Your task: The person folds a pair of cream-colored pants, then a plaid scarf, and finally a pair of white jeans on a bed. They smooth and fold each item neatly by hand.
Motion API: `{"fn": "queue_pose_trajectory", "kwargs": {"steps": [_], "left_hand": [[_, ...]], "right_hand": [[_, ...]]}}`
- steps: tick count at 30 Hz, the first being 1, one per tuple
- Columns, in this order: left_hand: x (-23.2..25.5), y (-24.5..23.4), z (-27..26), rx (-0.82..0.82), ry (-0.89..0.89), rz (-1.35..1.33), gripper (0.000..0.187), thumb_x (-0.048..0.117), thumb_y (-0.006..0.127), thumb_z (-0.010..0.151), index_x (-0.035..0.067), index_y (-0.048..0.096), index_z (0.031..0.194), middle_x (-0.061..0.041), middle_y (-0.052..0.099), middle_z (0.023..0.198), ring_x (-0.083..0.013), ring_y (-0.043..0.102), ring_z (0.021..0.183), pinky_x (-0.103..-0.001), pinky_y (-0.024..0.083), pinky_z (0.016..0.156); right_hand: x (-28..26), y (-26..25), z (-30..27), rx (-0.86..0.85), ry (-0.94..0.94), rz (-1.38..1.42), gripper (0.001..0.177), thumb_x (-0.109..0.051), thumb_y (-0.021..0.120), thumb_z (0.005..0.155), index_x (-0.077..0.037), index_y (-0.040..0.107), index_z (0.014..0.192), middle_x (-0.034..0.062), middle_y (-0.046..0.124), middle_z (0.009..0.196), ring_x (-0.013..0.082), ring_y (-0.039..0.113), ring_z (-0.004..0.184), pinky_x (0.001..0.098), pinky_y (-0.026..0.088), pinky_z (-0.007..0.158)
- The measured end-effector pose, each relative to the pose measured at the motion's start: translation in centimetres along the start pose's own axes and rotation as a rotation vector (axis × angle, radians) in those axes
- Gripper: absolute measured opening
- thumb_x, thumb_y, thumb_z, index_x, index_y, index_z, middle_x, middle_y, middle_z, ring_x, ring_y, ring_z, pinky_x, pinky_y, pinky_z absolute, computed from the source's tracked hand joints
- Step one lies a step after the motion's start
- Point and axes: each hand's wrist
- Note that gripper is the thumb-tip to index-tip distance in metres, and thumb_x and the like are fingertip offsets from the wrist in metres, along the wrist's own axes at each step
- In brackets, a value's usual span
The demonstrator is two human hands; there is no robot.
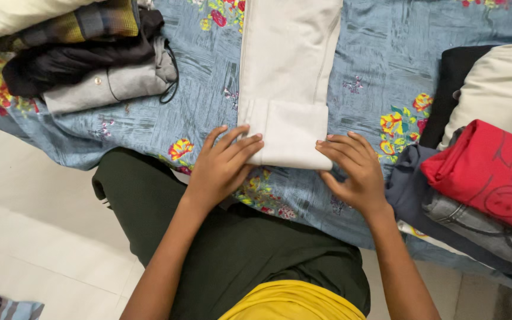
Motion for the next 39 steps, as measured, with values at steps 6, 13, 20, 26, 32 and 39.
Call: {"fn": "queue_pose_trajectory", "kwargs": {"steps": [6, 13, 20, 26, 32, 39], "left_hand": [[3.2, -2.5, 0.3, 0.088, 0.043, -0.043, 0.050, 0.002, 0.072, 0.077, 0.006, 0.066, 0.127, -0.004, 0.067, 0.133, -0.0251, 0.062, 0.125, -0.044, 0.045, 0.106], [4.6, -3.5, -0.9, 0.053, 0.003, -0.275, 0.051, 0.023, 0.085, 0.080, 0.010, 0.065, 0.125, -0.001, 0.069, 0.127, -0.0256, 0.064, 0.119, -0.042, 0.048, 0.101], [1.8, -0.2, -0.7, 0.147, -0.033, -0.153, 0.064, 0.025, 0.082, 0.067, 0.009, 0.062, 0.125, -0.012, 0.066, 0.133, -0.0388, 0.060, 0.125, -0.046, 0.046, 0.105], [-0.4, 4.3, 0.1, 0.038, -0.465, -0.384, 0.039, 0.035, 0.075, 0.081, 0.005, 0.071, 0.106, -0.017, 0.075, 0.100, -0.0376, 0.071, 0.096, -0.046, 0.054, 0.085], [-1.7, 7.3, 4.4, 0.092, -0.880, -0.282, 0.062, 0.059, 0.059, 0.095, -0.002, 0.073, 0.094, -0.028, 0.071, 0.083, -0.0465, 0.069, 0.080, -0.053, 0.053, 0.072], [-2.4, 7.0, 5.1, -0.002, -0.897, -0.228, 0.064, 0.059, 0.057, 0.095, -0.004, 0.071, 0.092, -0.030, 0.070, 0.083, -0.0486, 0.069, 0.080, -0.056, 0.052, 0.072]], "right_hand": [[-0.3, -0.6, 0.1, 0.106, -0.026, 0.172, 0.055, -0.014, 0.083, 0.065, -0.005, 0.064, 0.116, 0.0126, 0.065, 0.131, 0.0313, 0.050, 0.135, 0.0500, 0.040, 0.115], [0.8, 1.2, 0.5, 0.210, -0.056, 0.313, 0.027, -0.019, 0.075, 0.084, -0.006, 0.069, 0.108, 0.0098, 0.074, 0.118, 0.0326, 0.063, 0.130, 0.0469, 0.045, 0.116], [0.9, 2.9, 0.0, 0.294, -0.086, 0.472, 0.021, -0.022, 0.073, 0.084, -0.006, 0.069, 0.098, 0.0076, 0.074, 0.102, 0.0263, 0.072, 0.107, 0.0537, 0.043, 0.120], [2.9, 5.2, -0.3, 0.280, 0.419, 0.497, 0.040, -0.033, 0.078, 0.089, 0.002, 0.068, 0.104, 0.0155, 0.075, 0.097, 0.0253, 0.073, 0.091, 0.0374, 0.058, 0.082], [4.7, 7.6, 4.6, 0.246, 0.673, 0.415, 0.060, -0.037, 0.072, 0.097, -0.006, 0.043, 0.140, 0.0212, 0.072, 0.110, 0.0278, 0.075, 0.095, 0.0355, 0.058, 0.080], [4.6, 8.0, 4.2, 0.253, 0.722, 0.462, 0.061, -0.037, 0.069, 0.099, -0.008, 0.040, 0.144, 0.0204, 0.074, 0.108, 0.0278, 0.075, 0.095, 0.0385, 0.057, 0.083]]}}
Point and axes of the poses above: each hand's wrist, its own z-axis towards the middle knuckle, its own y-axis out of the palm, x = y × z
